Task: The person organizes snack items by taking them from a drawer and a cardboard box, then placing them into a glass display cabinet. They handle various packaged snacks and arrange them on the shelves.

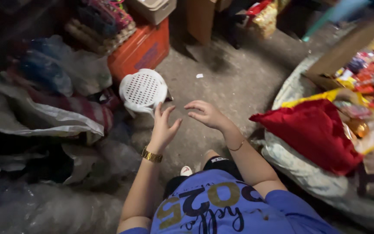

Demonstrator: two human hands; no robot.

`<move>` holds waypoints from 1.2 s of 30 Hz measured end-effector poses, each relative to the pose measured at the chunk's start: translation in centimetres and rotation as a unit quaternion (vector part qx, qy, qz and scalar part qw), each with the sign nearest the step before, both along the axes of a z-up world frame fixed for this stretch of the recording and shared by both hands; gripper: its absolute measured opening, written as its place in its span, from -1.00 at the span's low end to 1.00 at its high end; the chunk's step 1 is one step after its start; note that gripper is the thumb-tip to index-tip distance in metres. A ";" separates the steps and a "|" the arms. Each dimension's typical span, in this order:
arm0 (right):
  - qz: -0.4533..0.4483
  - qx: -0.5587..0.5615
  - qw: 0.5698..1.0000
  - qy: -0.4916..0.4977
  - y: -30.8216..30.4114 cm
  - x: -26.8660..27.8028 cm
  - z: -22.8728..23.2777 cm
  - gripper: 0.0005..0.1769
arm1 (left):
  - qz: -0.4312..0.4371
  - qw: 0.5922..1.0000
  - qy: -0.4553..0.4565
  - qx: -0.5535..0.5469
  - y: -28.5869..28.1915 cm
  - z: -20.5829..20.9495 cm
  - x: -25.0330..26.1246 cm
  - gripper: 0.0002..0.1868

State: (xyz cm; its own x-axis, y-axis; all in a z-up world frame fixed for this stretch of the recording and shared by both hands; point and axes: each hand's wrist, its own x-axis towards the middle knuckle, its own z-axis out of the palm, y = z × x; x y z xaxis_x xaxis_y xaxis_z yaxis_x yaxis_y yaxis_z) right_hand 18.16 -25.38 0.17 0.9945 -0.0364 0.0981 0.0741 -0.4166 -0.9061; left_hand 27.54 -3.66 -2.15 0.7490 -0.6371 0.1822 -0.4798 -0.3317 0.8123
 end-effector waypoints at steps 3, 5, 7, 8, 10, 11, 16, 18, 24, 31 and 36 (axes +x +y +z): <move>0.016 0.062 0.998 0.023 -0.6 4.2 -1.2 -0.66 | 0.022 1.000 0.008 0.004 0.1 -0.7 3.0 -0.41; 0.023 0.063 0.997 0.031 -1.4 7.3 -2.3 -0.65 | 0.032 0.999 0.018 0.004 -0.3 -0.9 4.9 -0.42; 0.035 0.091 0.995 0.026 -2.5 10.9 -3.3 -0.67 | 0.040 0.999 0.017 -0.012 -1.0 -1.0 7.4 -0.42; 0.041 0.105 0.993 0.026 -3.2 12.6 -3.8 -0.68 | 0.045 0.999 0.017 -0.020 -1.4 -1.1 8.6 -0.42; 0.054 0.098 0.994 0.018 -4.9 16.5 -4.5 -0.70 | 0.063 0.998 0.001 -0.025 -2.4 -1.3 11.7 -0.43; 0.060 0.095 0.994 0.014 -5.8 18.5 -4.7 -0.71 | 0.072 0.997 -0.007 -0.028 -3.0 -1.4 13.3 -0.43; 0.063 0.063 0.996 -0.007 -11.1 28.7 -3.4 -0.75 | 0.105 0.993 0.016 -0.047 -8.3 -0.7 22.0 -0.42; 0.071 0.050 0.996 -0.009 -13.3 31.7 -2.6 -0.76 | 0.110 0.992 0.009 -0.053 -10.5 -0.6 24.6 -0.42; 0.048 0.054 0.996 -0.054 -18.6 38.9 -1.2 -0.80 | 0.109 0.991 0.004 -0.071 -16.4 0.5 30.6 -0.42; -0.017 0.109 0.993 -0.034 -24.1 44.7 -2.5 -0.81 | 0.083 0.994 0.031 -0.068 -22.1 1.1 38.1 -0.43; -0.051 0.119 0.991 -0.023 -28.9 49.9 -4.4 -0.82 | 0.057 0.988 0.117 -0.078 -27.4 0.7 44.7 -0.44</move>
